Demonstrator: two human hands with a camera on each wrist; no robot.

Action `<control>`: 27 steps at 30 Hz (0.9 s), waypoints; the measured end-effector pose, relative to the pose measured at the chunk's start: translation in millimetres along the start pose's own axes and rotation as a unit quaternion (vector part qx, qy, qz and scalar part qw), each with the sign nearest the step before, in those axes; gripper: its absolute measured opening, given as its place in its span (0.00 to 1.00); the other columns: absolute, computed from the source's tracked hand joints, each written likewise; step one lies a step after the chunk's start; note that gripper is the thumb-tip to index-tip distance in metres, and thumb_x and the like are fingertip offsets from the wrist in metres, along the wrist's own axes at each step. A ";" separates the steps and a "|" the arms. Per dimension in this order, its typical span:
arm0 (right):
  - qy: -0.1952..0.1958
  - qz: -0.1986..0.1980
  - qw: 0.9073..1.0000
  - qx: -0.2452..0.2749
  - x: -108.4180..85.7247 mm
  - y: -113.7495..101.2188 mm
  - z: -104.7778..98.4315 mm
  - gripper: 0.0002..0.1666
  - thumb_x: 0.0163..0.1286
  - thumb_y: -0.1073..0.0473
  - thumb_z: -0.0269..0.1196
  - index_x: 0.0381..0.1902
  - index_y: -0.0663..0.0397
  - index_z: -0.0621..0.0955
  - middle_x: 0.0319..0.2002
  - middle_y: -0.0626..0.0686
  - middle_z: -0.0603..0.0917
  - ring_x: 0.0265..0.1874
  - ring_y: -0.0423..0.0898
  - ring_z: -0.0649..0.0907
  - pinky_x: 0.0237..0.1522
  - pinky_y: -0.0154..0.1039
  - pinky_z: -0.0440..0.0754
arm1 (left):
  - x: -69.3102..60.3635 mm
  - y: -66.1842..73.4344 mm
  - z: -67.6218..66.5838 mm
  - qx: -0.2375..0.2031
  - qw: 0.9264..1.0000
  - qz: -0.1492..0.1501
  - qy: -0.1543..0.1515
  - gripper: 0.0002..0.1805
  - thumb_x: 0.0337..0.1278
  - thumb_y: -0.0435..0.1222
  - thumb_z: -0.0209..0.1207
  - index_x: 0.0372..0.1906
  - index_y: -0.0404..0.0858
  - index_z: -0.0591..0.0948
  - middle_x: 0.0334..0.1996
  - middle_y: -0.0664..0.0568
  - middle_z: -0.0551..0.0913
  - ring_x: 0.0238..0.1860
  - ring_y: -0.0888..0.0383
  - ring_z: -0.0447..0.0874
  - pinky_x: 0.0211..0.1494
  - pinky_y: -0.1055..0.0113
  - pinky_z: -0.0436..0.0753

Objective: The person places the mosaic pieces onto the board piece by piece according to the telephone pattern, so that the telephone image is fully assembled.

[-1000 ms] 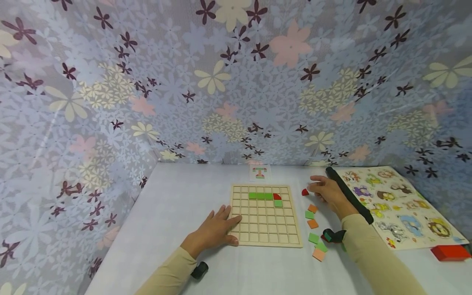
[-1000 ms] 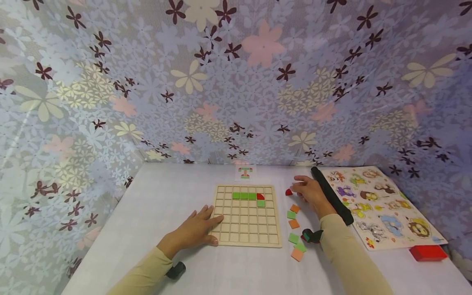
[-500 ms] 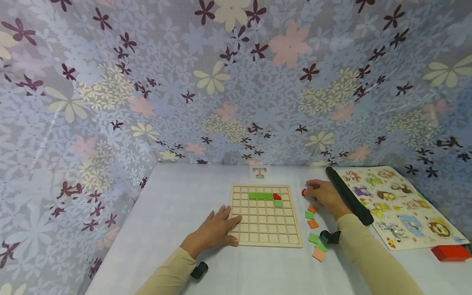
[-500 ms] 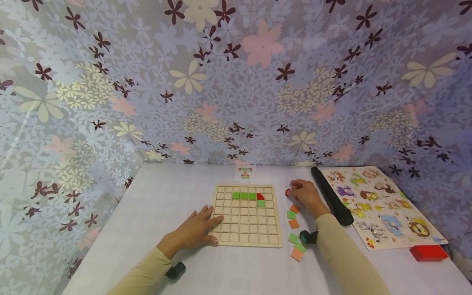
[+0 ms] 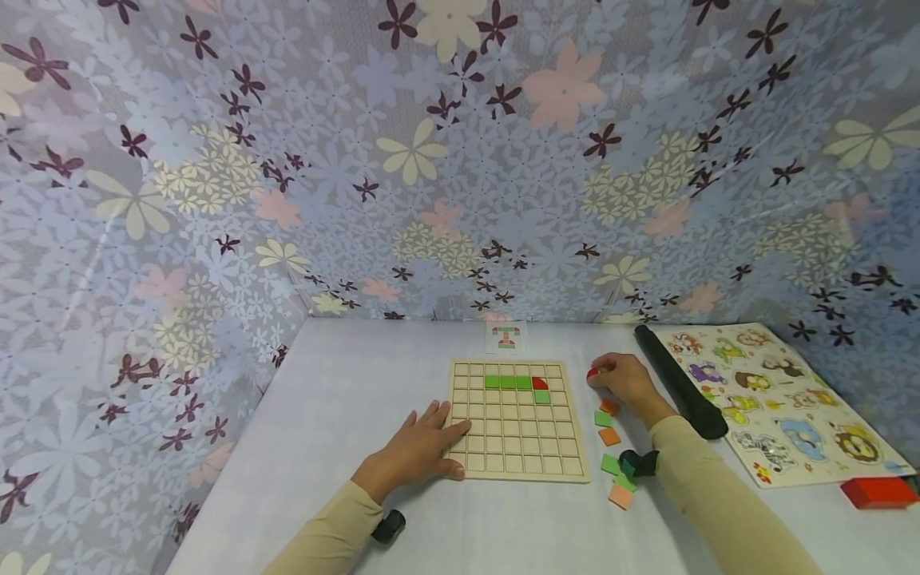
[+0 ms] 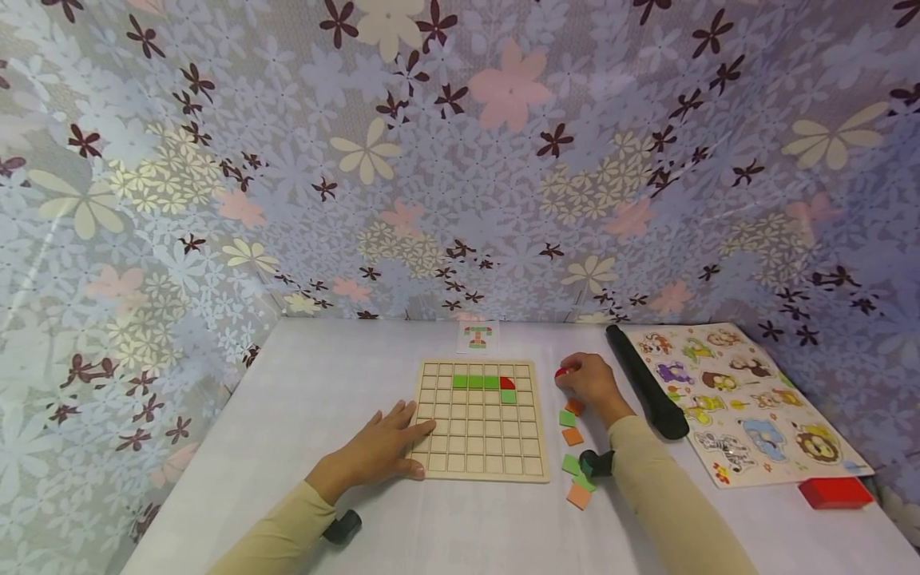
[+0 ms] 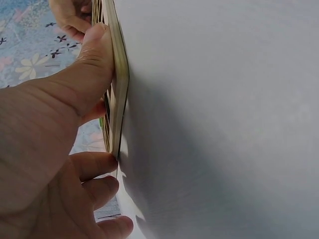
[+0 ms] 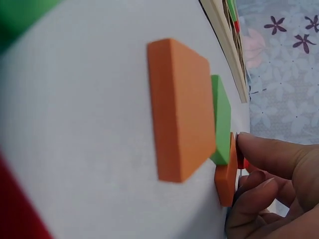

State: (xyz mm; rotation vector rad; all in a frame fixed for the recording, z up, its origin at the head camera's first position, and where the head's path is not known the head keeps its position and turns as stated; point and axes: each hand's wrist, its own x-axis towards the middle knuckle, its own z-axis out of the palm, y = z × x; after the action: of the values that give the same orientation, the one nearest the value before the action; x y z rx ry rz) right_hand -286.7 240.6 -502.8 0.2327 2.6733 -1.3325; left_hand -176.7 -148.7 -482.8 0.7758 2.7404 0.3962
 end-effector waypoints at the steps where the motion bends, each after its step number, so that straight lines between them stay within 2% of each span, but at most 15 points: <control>1: 0.002 -0.007 1.000 -0.003 -0.2 0.1 0.2 0.22 0.66 0.65 0.69 0.55 0.67 0.78 0.48 0.64 0.79 0.44 0.55 0.76 0.40 0.40 0.77 | 0.0 -0.1 0.2 -0.001 1.000 -0.001 0.000 0.44 0.57 0.58 0.65 0.77 0.50 0.68 0.79 0.36 0.56 0.81 0.38 0.48 0.76 0.34 0.56; 9: 0.012 -0.054 0.998 -0.038 2.1 3.3 2.3 0.20 0.64 0.63 0.70 0.51 0.61 0.76 0.42 0.60 0.80 0.40 0.54 0.79 0.35 0.40 0.78 | 0.0 -0.7 1.9 -0.002 1.000 -0.003 -0.003 0.44 0.57 0.58 0.64 0.78 0.51 0.67 0.80 0.36 0.54 0.81 0.38 0.48 0.76 0.33 0.55; 15: 0.002 -0.052 0.998 -0.034 1.0 3.2 1.4 0.18 0.67 0.61 0.68 0.52 0.62 0.78 0.40 0.59 0.80 0.36 0.52 0.77 0.33 0.39 0.77 | 0.2 -0.5 2.4 -0.001 1.000 -0.005 -0.005 0.44 0.57 0.58 0.64 0.78 0.51 0.67 0.80 0.37 0.53 0.81 0.39 0.47 0.76 0.33 0.54; 18: -0.006 -0.044 0.999 0.000 3.6 4.6 -0.5 0.17 0.71 0.59 0.66 0.52 0.62 0.79 0.38 0.57 0.80 0.32 0.49 0.77 0.31 0.39 0.77 | 0.1 -0.3 1.9 0.000 1.000 -0.004 -0.004 0.44 0.57 0.58 0.64 0.78 0.51 0.67 0.80 0.36 0.54 0.81 0.38 0.47 0.76 0.33 0.54; 21: -0.015 -0.037 0.997 0.058 5.8 4.0 -3.2 0.17 0.75 0.57 0.63 0.53 0.62 0.76 0.37 0.55 0.81 0.28 0.46 0.78 0.26 0.38 0.76 | -0.1 -0.2 1.4 0.003 1.000 -0.001 -0.003 0.44 0.57 0.58 0.64 0.78 0.50 0.67 0.80 0.36 0.54 0.81 0.38 0.47 0.76 0.33 0.54; 27: -0.023 -0.031 0.986 0.160 6.8 -5.2 -6.9 0.18 0.78 0.56 0.59 0.56 0.62 0.71 0.41 0.55 0.82 0.24 0.40 0.80 0.23 0.36 0.75 | 0.1 0.5 0.5 0.003 1.000 -0.002 -0.004 0.44 0.57 0.58 0.64 0.78 0.50 0.67 0.80 0.36 0.54 0.81 0.38 0.47 0.76 0.33 0.54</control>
State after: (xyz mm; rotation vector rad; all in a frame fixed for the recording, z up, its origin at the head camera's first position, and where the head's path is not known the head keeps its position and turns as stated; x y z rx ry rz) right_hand -294.9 243.5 -495.9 0.1507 2.4353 -1.7613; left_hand -176.3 -148.1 -483.1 0.7717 2.7371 0.3828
